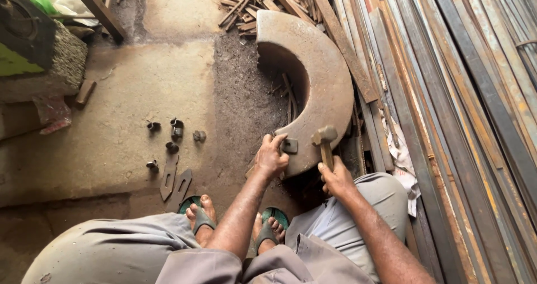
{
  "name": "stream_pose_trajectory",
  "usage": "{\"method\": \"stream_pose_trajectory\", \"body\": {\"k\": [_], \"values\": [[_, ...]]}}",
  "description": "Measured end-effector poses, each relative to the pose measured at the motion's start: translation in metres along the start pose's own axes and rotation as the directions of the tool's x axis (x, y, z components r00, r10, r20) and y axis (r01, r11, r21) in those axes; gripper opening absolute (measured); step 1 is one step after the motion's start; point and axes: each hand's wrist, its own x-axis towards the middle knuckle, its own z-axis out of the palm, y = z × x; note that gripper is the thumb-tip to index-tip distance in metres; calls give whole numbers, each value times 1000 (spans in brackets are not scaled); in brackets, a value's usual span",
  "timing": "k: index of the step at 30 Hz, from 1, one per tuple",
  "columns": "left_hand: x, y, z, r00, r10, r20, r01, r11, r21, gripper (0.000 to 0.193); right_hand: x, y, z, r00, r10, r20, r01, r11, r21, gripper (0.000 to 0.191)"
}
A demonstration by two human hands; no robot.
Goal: The person sits on the ground and hammers small metal brackets and plates against a large curved metal form, repositioning each piece by hand and striking it with a hammer to bend or straighten it, working through pieces one at a time.
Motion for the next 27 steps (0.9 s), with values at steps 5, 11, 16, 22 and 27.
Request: {"method": "stream_pose_trajectory", "body": {"k": [5, 11, 16, 22, 27], "values": [[-7, -4, 17, 990, -51, -131, 52, 999, 5, 53, 10, 1, 4, 999, -32, -35, 31, 999, -34, 39], [-10, 5, 37, 959, -50, -278, 62, 997, 35, 57, 5, 2, 6, 998, -52, -34, 55, 994, 99, 38], [-5, 2, 33, 977, -57, -203, 72, 995, 67, 50, -16, -9, 7, 996, -53, 71, 30, 955, 296, 30], [-10, -4, 36, 956, -26, -291, 21, 1000, -17, 52, -27, -35, -4, 838, -530, -127, 535, 845, 2, 24], [-12, -2, 34, 969, -45, -244, 57, 998, 41, 43, -13, -46, 3, 893, -451, -5, 427, 849, -312, 30]]}}
